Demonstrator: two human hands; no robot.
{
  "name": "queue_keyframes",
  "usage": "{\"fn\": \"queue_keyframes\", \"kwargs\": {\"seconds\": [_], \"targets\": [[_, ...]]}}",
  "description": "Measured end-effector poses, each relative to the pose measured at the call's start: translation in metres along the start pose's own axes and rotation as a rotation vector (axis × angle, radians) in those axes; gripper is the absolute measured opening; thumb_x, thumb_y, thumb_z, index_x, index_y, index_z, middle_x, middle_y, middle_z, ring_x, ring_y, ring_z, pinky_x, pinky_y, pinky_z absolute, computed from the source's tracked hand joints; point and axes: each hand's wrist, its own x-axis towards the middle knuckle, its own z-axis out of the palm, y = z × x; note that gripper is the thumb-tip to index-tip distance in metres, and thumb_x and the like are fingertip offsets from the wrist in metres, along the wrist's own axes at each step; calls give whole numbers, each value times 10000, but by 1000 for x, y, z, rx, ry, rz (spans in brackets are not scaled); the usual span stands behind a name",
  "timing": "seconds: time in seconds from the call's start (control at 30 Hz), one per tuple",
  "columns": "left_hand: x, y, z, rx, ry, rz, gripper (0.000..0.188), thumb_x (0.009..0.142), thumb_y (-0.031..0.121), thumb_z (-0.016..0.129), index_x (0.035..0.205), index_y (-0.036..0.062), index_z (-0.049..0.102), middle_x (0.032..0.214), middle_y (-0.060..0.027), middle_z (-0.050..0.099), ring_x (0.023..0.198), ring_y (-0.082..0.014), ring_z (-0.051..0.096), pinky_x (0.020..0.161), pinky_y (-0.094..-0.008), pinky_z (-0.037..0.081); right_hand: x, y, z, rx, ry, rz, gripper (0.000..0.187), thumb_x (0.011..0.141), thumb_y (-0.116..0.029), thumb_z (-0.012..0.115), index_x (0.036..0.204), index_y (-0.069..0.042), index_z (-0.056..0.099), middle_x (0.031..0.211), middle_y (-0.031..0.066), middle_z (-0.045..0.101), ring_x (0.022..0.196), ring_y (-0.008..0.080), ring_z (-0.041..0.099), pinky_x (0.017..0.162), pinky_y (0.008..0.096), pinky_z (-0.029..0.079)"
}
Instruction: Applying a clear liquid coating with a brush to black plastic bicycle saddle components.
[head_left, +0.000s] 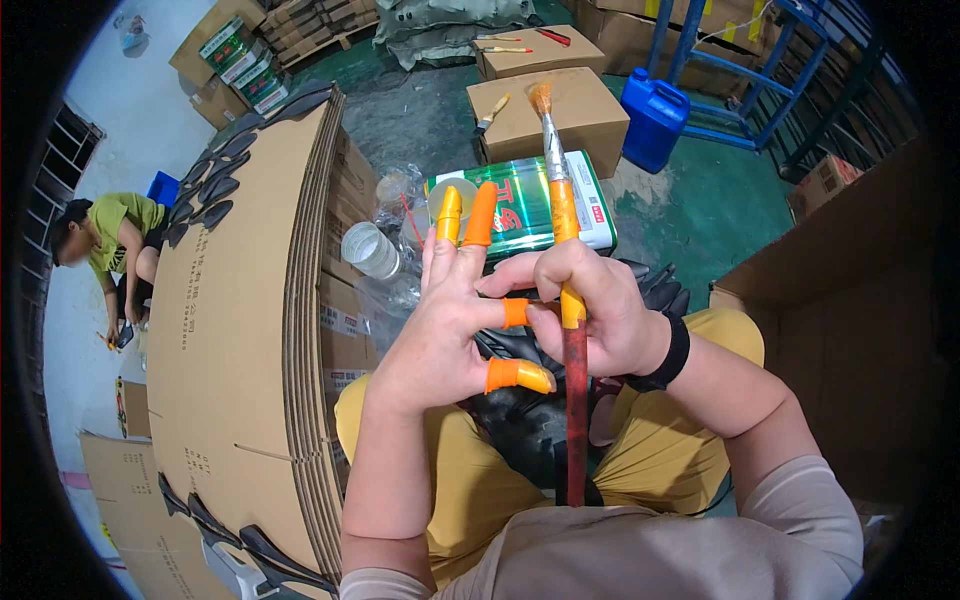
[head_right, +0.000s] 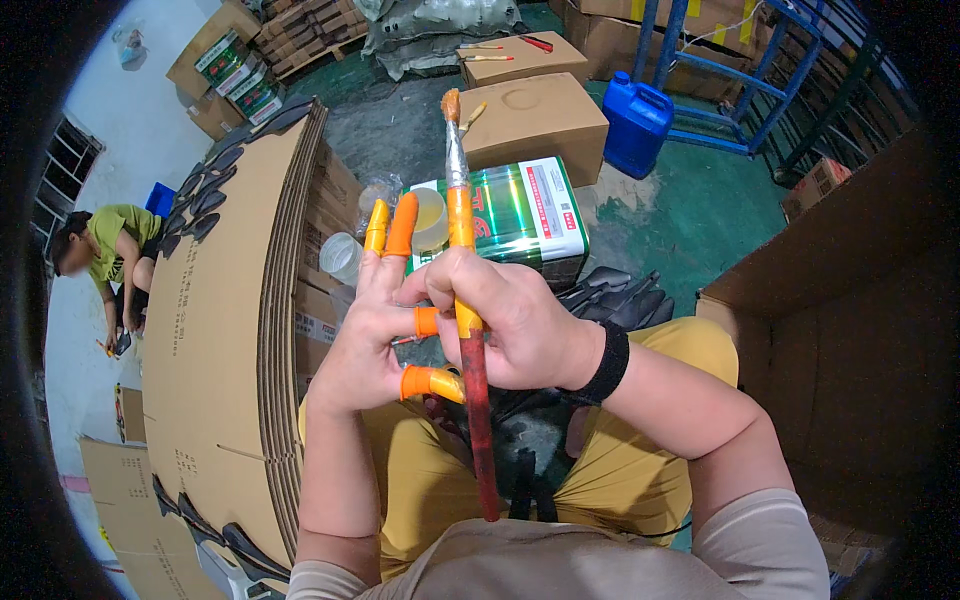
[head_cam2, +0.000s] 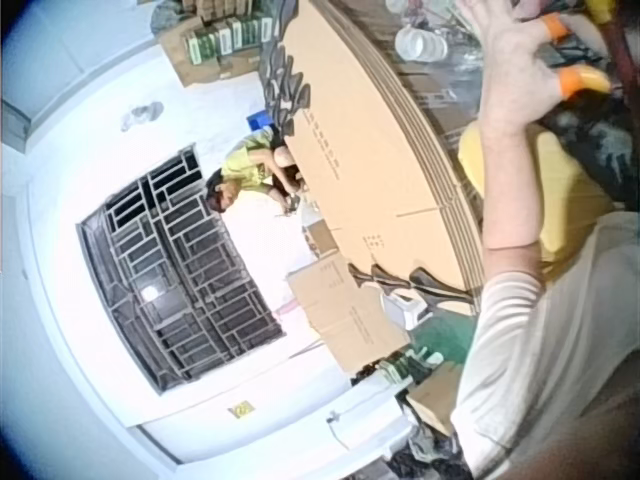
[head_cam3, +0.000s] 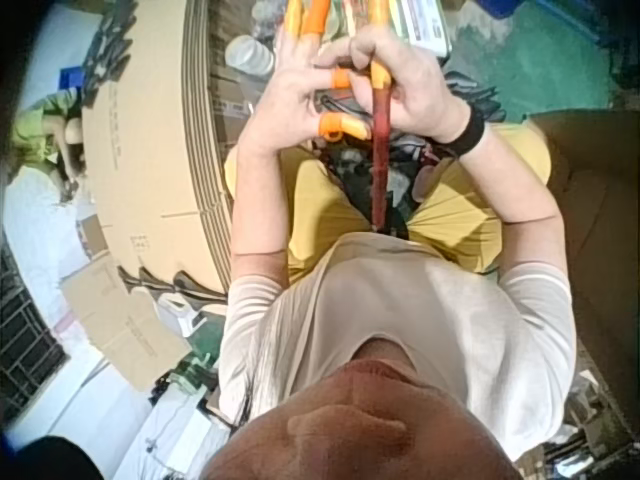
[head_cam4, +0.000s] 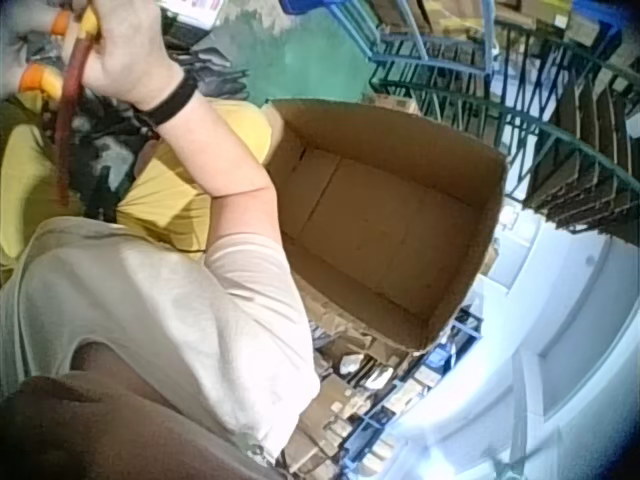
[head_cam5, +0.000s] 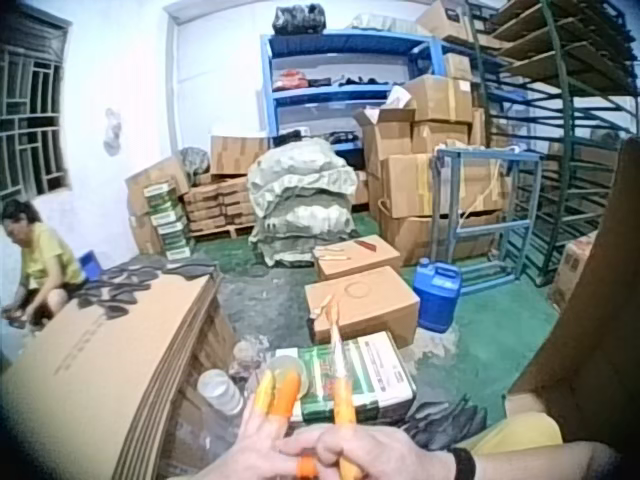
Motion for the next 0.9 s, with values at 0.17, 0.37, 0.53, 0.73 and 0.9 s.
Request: {"fn": "queue_keyframes", "kwargs": {"seconds": [0.17,0.37,0.53,0.73,0.9], "targets": [[1,0,-1,-28,31,40,456,583,431,791,952,177,704,1474,-266,108,1346,-500,36,1059,-587,11,2,6,3,121,112,-54,194,758,50,522,873,-44,398,876,150,581,764,247,603,707,330,491],[-2,-3,-2,5,-33,30,494,579,422,797,992,173,692,1473,-264,116,1345,-501,45,1059,-590,15,2,4,-1,50,23,-4,183,784,40,496,842,-46,345,1005,228,616,960,291,630,824,363,495],[-1,-2,0,37,-38,4,488,579,402,802,993,170,689,1471,-267,117,1345,-500,46,1060,-592,18,2,-3,0,17,2,30,191,773,39,505,831,-53,348,961,221,627,890,279,649,807,347,499],[0,-1,-1,0,-11,15,450,580,387,805,958,167,700,1467,-278,112,1344,-501,50,1062,-589,24,2,4,-2,84,43,-11,195,779,28,507,843,-53,342,969,229,620,904,270,642,816,364,498],[-1,-3,0,5,-70,-12,446,584,391,804,957,169,701,1467,-279,112,1345,-500,48,1063,-587,25,1,3,-3,-4,18,-7,179,783,20,504,848,-53,354,1008,225,618,933,284,638,834,365,496]]}}
